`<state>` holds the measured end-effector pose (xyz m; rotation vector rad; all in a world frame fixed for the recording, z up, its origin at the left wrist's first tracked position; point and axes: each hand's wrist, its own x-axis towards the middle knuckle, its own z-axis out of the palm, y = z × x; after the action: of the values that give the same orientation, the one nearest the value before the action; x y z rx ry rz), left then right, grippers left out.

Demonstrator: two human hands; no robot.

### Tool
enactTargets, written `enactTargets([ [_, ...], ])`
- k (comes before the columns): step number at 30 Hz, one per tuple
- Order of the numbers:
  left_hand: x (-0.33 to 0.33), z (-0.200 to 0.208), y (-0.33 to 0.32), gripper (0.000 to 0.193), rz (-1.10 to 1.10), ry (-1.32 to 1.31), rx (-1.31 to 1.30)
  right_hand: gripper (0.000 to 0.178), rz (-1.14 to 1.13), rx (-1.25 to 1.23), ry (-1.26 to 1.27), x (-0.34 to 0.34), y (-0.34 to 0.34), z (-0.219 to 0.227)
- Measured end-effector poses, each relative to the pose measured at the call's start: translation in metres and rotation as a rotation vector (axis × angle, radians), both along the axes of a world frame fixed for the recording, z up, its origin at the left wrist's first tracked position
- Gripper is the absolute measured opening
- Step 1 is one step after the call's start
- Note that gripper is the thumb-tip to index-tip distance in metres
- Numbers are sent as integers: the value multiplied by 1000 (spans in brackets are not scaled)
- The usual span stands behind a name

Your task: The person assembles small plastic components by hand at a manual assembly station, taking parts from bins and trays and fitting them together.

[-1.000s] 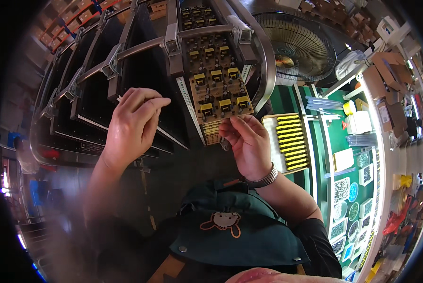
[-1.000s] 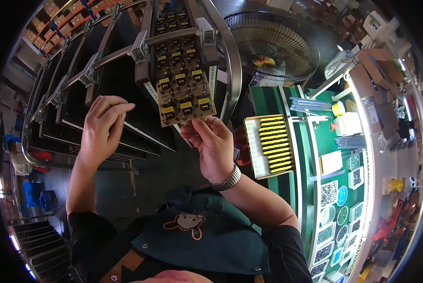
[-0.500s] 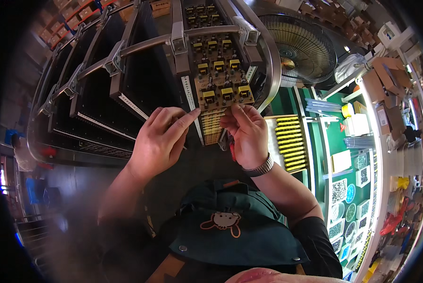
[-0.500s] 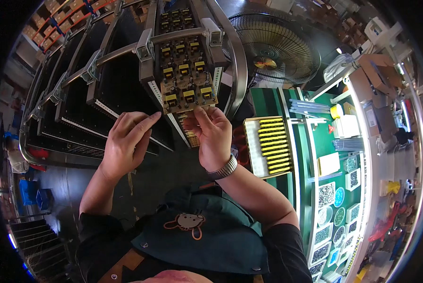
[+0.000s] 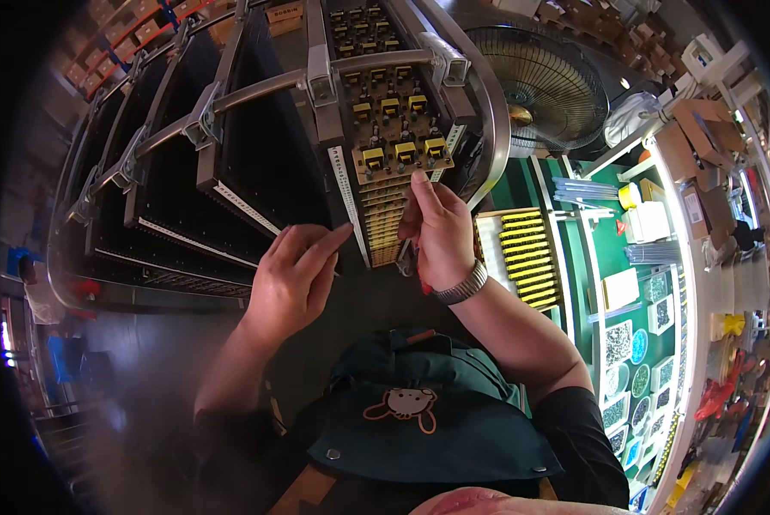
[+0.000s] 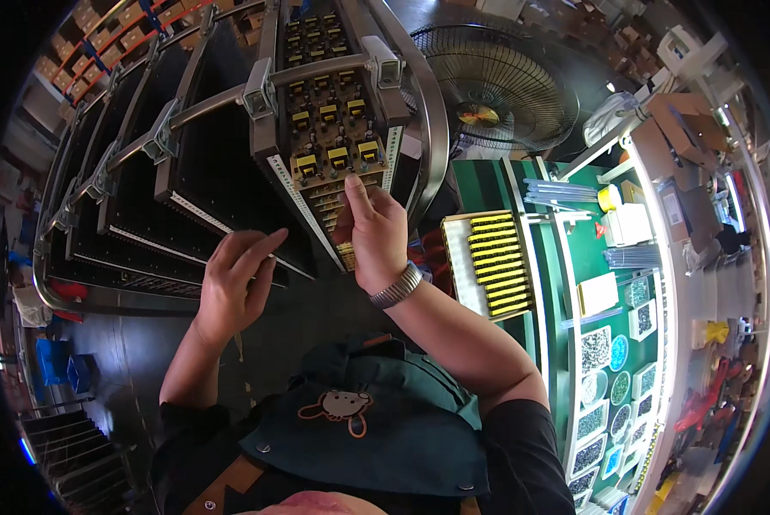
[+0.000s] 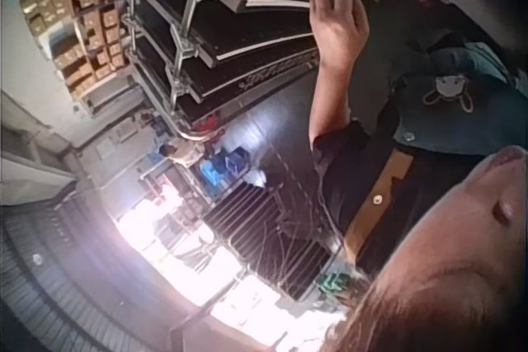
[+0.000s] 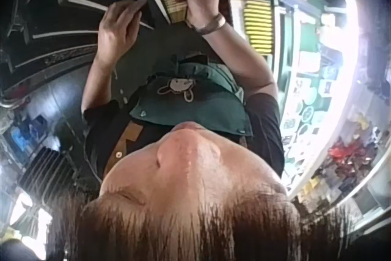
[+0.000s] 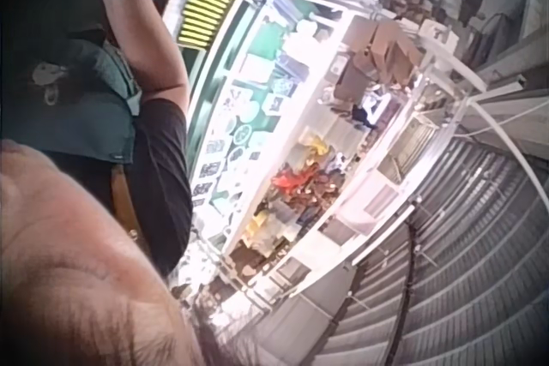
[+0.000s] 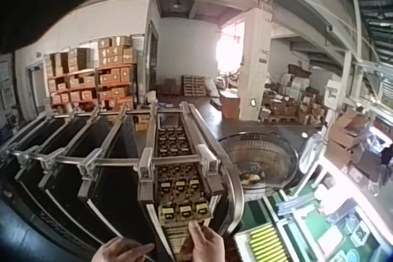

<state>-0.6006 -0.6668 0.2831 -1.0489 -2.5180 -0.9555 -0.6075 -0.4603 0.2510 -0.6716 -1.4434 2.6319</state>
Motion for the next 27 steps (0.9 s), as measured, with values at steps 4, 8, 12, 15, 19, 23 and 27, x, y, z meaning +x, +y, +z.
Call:
enactTargets([
  [4, 9, -15, -6, 42, 18, -68, 17, 30, 41, 45, -7, -1, -5, 6],
  [8, 14, -27, -8, 40, 37, -107, 38, 31, 26, 57, 22, -5, -7, 8],
  [12, 14, -32, -7, 39, 53, -125, 61, 31, -3, 51, 54, -10, -9, 9],
  [15, 11, -34, -6, 38, 48, -127, 87, 30, -18, 46, 58, -14, -10, 9],
  [19, 12, -33, -1, 34, 63, -127, 73, 28, -33, 50, 71, -16, -12, 10],
  [23, 5, -34, 5, 30, 125, -67, 140, 24, -82, 56, 81, -18, -13, 15],
  [27, -15, -30, 21, 25, 204, 84, 232, 19, -119, 72, 80, -20, -11, 24],
])
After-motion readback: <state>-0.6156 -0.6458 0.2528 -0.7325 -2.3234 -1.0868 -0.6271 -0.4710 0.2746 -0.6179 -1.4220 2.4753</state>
